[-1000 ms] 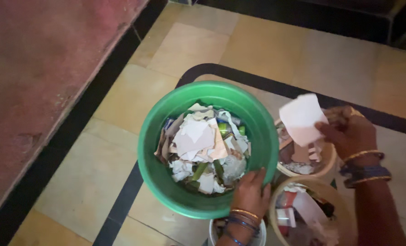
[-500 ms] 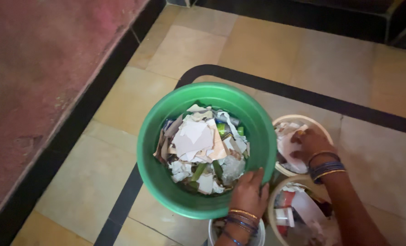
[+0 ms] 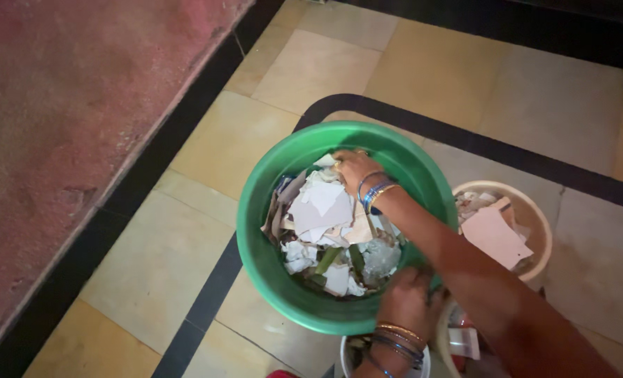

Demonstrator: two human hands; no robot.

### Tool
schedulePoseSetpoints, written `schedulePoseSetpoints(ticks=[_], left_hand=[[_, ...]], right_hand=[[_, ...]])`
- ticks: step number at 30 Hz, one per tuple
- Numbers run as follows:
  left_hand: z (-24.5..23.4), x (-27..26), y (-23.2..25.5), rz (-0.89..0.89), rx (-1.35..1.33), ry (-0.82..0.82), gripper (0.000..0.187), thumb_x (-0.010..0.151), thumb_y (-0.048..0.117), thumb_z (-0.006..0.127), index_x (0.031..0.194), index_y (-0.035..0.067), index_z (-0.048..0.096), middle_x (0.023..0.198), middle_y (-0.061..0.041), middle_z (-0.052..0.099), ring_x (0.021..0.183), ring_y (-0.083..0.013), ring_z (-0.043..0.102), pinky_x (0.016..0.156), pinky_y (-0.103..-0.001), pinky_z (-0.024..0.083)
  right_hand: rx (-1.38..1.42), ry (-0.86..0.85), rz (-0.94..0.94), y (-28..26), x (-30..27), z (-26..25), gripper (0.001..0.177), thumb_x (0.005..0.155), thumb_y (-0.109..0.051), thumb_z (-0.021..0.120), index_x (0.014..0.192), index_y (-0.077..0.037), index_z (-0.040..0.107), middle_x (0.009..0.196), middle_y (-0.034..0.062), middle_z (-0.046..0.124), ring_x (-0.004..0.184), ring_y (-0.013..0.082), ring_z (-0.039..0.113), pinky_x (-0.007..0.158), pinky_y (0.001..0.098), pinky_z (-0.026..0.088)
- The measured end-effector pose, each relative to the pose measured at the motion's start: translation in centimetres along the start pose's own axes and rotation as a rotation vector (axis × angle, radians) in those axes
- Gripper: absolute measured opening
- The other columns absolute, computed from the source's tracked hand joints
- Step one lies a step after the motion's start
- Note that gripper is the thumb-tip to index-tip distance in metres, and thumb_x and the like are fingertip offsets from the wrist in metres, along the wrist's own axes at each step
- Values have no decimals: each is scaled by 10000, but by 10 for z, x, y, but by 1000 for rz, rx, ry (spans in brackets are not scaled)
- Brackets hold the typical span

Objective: The person sorts mixed waste from a green basin into three smaller bowls by hand. They repeatedly pick up paper, plastic, and other debris, separating them into different containers on the floor.

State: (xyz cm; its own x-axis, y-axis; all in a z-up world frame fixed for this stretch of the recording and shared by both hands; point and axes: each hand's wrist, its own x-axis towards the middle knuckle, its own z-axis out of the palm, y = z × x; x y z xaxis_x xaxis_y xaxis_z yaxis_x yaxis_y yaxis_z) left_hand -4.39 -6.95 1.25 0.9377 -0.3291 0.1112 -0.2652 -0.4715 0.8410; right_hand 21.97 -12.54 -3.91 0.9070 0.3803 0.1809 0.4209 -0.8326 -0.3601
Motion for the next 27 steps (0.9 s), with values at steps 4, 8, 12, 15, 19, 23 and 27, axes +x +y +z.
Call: schedulePoseSetpoints(ticks=[4,8,12,15,19,23,27], left_hand=[[1,-1,-2,19,-19,-15,329,887,208,726,1157,22,696,989,-195,659,948,-417,648,852,-503,532],[1,0,-2,43,35,26,360,890,217,729,1189,19,694,1017,-198,661,968,-408,648,856,-492,540],[-1,-3,-2,48,45,-5,441,909,205,714,1291,-11,663,1060,-211,657,997,-401,640,884,-476,541],[1,-1,-1,37,60,17,446,896,203,722,1287,-5,670,1072,-209,666,1001,-406,641,880,-475,538],[3,0,-3,43,33,27,430,893,176,721,1280,-4,673,1087,-204,678,1005,-409,645,877,-476,534],[3,1,-3,62,54,44,416,874,155,723,1252,-13,679,1081,-204,686,998,-403,653,882,-469,542],[0,3,2,88,73,38,414,884,147,717,1255,-32,673,1042,-208,675,976,-399,650,874,-468,542]], right_hand=[[-89,-101,6,7,14,18,341,792,-52,685,1114,-136,761,1324,86,637,1176,399,554,986,483,487],[-78,38,-86,-4,-5,-17,300,829,-78,682,1083,-179,804,1171,82,710,1141,330,604,1040,504,458],[277,352,-73,-20,-72,-93,223,948,-114,707,1156,-121,786,1215,151,714,1113,329,661,943,436,529],[297,456,-67,-14,-135,-153,168,948,-144,736,1106,-87,752,1072,111,748,971,235,736,841,345,581],[478,458,421,17,-220,-189,227,893,-173,794,1079,-62,727,1029,99,755,852,171,721,730,303,591],[387,234,769,80,-263,-174,335,807,-177,843,1099,-75,714,974,133,769,840,204,750,726,345,610],[165,-115,792,122,-259,-127,384,750,-240,849,1082,-88,730,1001,137,786,934,296,769,860,410,611]])
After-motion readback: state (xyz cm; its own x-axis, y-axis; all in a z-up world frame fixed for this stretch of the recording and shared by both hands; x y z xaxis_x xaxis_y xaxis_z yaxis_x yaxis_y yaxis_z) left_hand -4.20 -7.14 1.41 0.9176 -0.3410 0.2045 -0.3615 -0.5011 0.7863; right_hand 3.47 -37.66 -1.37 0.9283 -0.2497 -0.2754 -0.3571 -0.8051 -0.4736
